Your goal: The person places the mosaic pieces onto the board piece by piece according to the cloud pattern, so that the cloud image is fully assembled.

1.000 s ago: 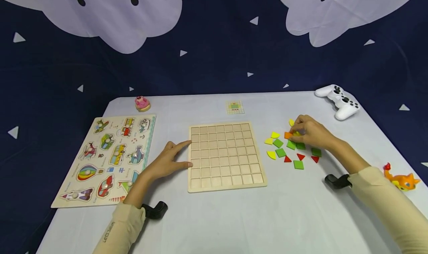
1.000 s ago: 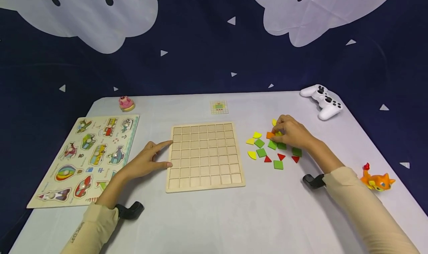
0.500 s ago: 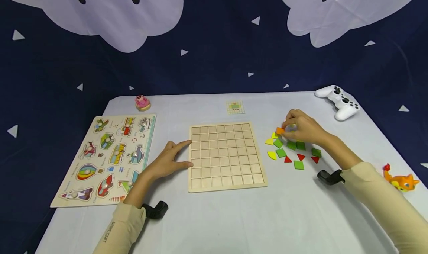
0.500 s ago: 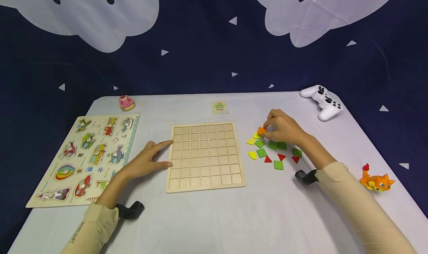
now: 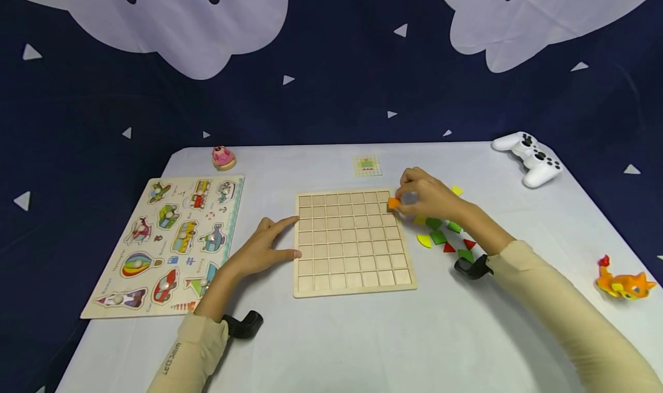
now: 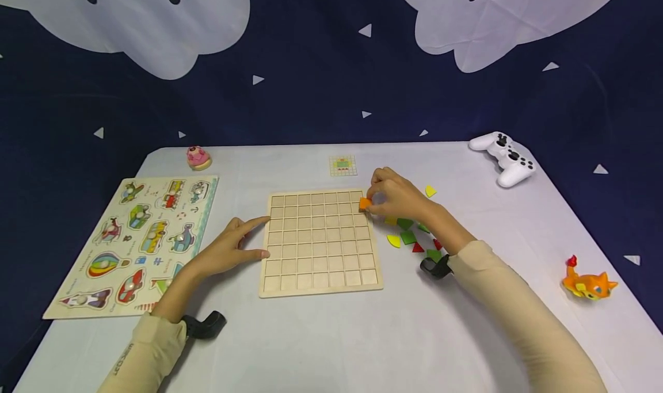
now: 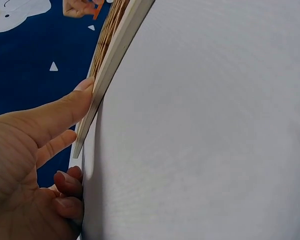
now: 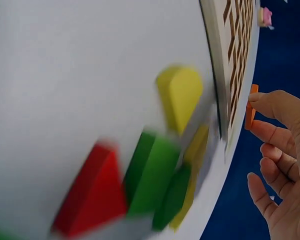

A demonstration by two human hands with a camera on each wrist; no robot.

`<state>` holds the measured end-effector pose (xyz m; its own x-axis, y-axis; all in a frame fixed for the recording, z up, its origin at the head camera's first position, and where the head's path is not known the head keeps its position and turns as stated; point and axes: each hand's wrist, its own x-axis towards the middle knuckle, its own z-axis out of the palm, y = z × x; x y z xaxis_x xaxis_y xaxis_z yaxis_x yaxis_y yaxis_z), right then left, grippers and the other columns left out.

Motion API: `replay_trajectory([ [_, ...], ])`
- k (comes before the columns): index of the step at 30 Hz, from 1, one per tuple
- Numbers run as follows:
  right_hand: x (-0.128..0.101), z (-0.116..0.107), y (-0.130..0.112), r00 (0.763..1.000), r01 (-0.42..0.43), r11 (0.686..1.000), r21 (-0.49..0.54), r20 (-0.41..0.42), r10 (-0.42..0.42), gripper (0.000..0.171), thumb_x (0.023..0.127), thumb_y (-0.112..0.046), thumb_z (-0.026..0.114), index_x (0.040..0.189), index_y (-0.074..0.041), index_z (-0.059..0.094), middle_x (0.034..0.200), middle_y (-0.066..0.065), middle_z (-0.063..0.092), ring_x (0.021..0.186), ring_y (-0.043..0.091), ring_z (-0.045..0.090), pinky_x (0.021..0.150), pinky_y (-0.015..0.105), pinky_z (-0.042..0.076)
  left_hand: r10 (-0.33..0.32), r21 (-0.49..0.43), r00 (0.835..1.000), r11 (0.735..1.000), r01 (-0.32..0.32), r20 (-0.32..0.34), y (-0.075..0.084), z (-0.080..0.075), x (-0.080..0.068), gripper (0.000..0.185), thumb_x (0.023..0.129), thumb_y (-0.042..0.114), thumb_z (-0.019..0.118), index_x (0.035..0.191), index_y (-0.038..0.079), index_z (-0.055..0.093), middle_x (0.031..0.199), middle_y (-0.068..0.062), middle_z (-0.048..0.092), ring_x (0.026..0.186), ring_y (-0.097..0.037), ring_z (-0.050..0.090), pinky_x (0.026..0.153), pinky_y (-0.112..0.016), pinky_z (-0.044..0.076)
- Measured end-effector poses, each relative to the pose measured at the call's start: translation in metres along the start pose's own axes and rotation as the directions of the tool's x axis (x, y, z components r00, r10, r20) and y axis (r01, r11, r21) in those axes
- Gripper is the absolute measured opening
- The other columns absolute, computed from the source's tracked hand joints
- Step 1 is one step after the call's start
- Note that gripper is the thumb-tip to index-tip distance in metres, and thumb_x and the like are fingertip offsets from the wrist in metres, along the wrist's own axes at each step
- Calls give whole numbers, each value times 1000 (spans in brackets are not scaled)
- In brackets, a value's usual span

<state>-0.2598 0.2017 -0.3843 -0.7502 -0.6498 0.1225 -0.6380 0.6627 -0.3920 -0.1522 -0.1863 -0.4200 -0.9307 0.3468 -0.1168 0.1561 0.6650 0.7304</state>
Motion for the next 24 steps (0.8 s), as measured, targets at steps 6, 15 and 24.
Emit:
replay_trajectory([
  [6, 16, 11, -17, 999, 47, 999, 23, 24, -48, 18, 80, -16, 81, 93, -4, 77, 97, 6, 53, 97, 21, 44, 83, 39, 43, -3, 1, 1000, 1000, 3, 5, 0, 0, 0, 78, 87, 32, 77, 153, 16, 39, 99, -10, 37, 88, -21, 36, 78, -36, 33],
  [15, 36, 23, -33, 995, 97, 995, 7, 31, -97, 20, 80, -18, 82, 93, -3, 77, 98, 6, 54, 95, 21, 45, 80, 36, 43, -9, -2, 1000, 1000, 9, 5, 1, -1, 0, 78, 87, 33, 76, 153, 16, 39, 100, -10, 37, 89, -22, 37, 81, -38, 34],
  [24, 52, 33, -45, 987, 161, 987, 11, 25, -162, 18, 79, -17, 83, 90, -5, 77, 94, 6, 53, 91, 20, 43, 86, 38, 44, -16, -11, 1000, 1000, 17, 5, 1, -1, 0, 78, 87, 33, 77, 153, 17, 39, 99, -10, 36, 89, -21, 36, 81, -38, 34],
])
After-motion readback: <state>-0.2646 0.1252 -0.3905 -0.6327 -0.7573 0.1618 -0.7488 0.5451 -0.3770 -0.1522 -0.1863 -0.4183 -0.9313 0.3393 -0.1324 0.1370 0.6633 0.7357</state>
